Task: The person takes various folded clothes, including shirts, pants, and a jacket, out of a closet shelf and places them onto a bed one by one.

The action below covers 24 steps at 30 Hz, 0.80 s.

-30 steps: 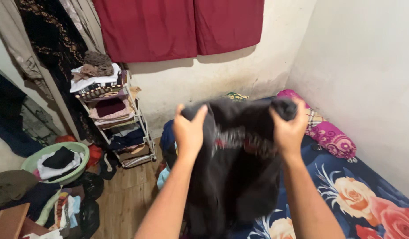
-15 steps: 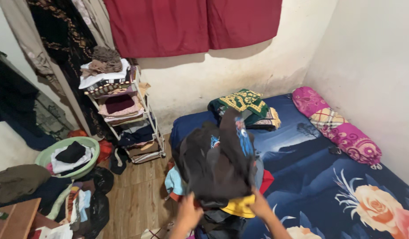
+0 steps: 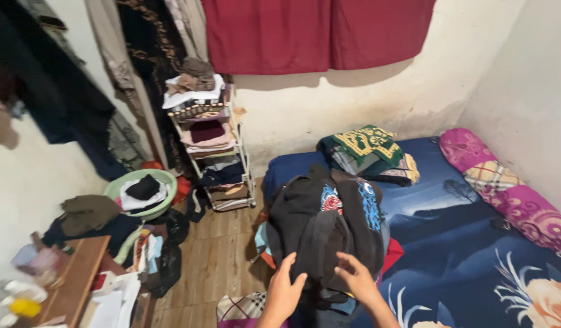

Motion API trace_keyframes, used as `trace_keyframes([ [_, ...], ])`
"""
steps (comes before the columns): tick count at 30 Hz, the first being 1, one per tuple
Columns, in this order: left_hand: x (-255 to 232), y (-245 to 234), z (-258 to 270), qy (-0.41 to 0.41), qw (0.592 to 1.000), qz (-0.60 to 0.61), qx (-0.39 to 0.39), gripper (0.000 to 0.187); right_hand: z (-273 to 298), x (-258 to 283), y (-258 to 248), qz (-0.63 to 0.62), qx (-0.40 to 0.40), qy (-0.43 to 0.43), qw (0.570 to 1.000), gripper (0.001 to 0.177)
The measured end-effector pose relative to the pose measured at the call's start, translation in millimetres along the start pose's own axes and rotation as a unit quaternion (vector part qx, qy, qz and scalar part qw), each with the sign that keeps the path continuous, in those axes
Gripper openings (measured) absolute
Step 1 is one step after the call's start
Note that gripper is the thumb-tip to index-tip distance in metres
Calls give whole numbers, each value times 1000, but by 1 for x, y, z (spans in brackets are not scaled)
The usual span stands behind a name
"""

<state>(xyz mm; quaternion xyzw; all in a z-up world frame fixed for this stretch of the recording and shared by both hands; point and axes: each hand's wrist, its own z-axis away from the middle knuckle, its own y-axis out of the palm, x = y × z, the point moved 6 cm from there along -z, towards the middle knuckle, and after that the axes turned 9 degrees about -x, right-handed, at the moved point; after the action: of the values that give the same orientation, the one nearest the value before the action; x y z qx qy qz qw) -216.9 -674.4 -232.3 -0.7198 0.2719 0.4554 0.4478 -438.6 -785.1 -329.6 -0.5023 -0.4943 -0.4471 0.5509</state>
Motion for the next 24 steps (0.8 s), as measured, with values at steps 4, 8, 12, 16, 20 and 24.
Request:
trace_keyframes([
  [4, -75, -43, 21, 46, 998, 42, -16, 59, 31, 75, 5, -60, -3, -36, 998, 45],
  [8, -136, -93, 56, 148, 984, 95, -33, 57, 82, 157, 19, -116, -4, -26, 993, 42],
  [12, -174, -143, 102, 206, 974, 90, -26, 57, 137, 225, 40, -156, 15, -85, 984, 42],
  [16, -193, -196, 156, 287, 950, 117, -22, 49, 193, 273, 63, -192, 20, -135, 972, 39],
  [20, -196, -254, 201, 364, 918, 129, -90, 38, 239, 307, 95, -190, 47, -218, 956, 34],
  [24, -209, -334, 247, 384, 898, 47, -210, 33, 290, 349, 140, -180, 104, -262, 942, 30],
])
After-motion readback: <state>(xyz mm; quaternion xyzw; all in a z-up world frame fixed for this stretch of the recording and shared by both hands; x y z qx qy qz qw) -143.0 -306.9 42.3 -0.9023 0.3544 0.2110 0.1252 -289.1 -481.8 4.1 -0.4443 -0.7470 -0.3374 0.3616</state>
